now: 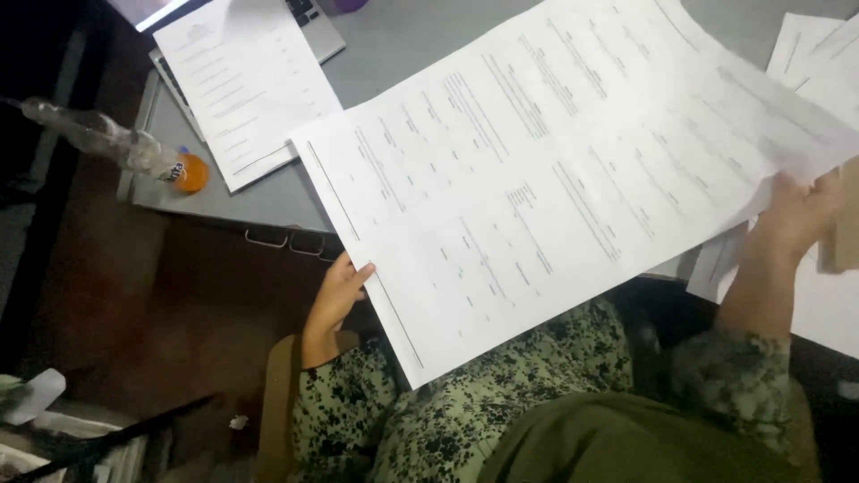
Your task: Sort and organize stacks of printed papers on a desk
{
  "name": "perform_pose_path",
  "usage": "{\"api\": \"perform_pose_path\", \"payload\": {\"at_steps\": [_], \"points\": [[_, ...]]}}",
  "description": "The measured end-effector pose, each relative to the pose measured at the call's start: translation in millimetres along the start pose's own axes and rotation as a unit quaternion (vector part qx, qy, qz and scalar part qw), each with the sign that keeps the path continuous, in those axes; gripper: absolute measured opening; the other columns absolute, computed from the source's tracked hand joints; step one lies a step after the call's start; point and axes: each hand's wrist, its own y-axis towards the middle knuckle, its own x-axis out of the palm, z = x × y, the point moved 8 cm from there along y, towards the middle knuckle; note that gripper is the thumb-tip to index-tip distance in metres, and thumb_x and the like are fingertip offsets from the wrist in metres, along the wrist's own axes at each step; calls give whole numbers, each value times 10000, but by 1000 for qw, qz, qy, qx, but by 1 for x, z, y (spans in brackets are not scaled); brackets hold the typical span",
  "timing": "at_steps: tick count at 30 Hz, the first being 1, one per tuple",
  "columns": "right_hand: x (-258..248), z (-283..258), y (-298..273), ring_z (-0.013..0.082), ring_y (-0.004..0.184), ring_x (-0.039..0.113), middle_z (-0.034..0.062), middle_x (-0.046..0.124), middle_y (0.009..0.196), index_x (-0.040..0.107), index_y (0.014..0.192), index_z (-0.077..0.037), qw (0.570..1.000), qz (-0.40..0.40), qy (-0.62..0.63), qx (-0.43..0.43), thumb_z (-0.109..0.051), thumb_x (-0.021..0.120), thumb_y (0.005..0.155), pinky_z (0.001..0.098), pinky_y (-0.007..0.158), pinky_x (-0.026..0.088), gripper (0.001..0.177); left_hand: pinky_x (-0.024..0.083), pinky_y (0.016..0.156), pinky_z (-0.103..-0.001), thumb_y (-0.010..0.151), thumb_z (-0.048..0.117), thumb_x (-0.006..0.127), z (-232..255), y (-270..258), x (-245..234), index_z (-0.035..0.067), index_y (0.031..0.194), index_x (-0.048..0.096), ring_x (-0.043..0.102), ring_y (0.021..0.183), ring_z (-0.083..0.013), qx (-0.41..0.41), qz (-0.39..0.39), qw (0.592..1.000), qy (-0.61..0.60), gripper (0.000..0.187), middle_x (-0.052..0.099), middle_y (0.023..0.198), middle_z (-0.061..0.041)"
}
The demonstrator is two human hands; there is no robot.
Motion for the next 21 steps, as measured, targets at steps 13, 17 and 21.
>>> {"api": "perform_pose_path", "payload": {"at_steps": [13, 17, 21], "points": [[112, -155, -291, 320, 1229, 654, 111, 707, 1313, 740, 1214, -87, 704, -270, -7, -657, -149, 440, 1079, 467, 1139, 458, 335, 628, 829, -431, 969, 67, 648, 25, 66, 31, -10, 1456, 490, 728, 1008, -278, 193, -23, 946, -258, 518, 689, 1210, -186], [125, -139, -335, 277, 1325, 583, 49, 668, 1383, 675, 1308, -135, 725, -399, 18, -561, -199, 365, 1087, 529, 1172, 352, 386, 630, 822, -439, 936, 61, 691, 40, 58, 32, -17, 1452, 489, 723, 1005, -281, 136, 9, 946, -293, 560, 678, 1209, -191], [122, -116, -351, 301, 1351, 566, 70, 651, 1407, 654, 1318, -82, 713, -446, 11, -541, -184, 247, 1114, 549, 1165, 311, 466, 625, 830, -475, 947, 137, 717, 32, 61, 34, -16, 1448, 497, 716, 1064, -336, 118, 19, 951, -285, 568, 661, 1273, -239]]}}
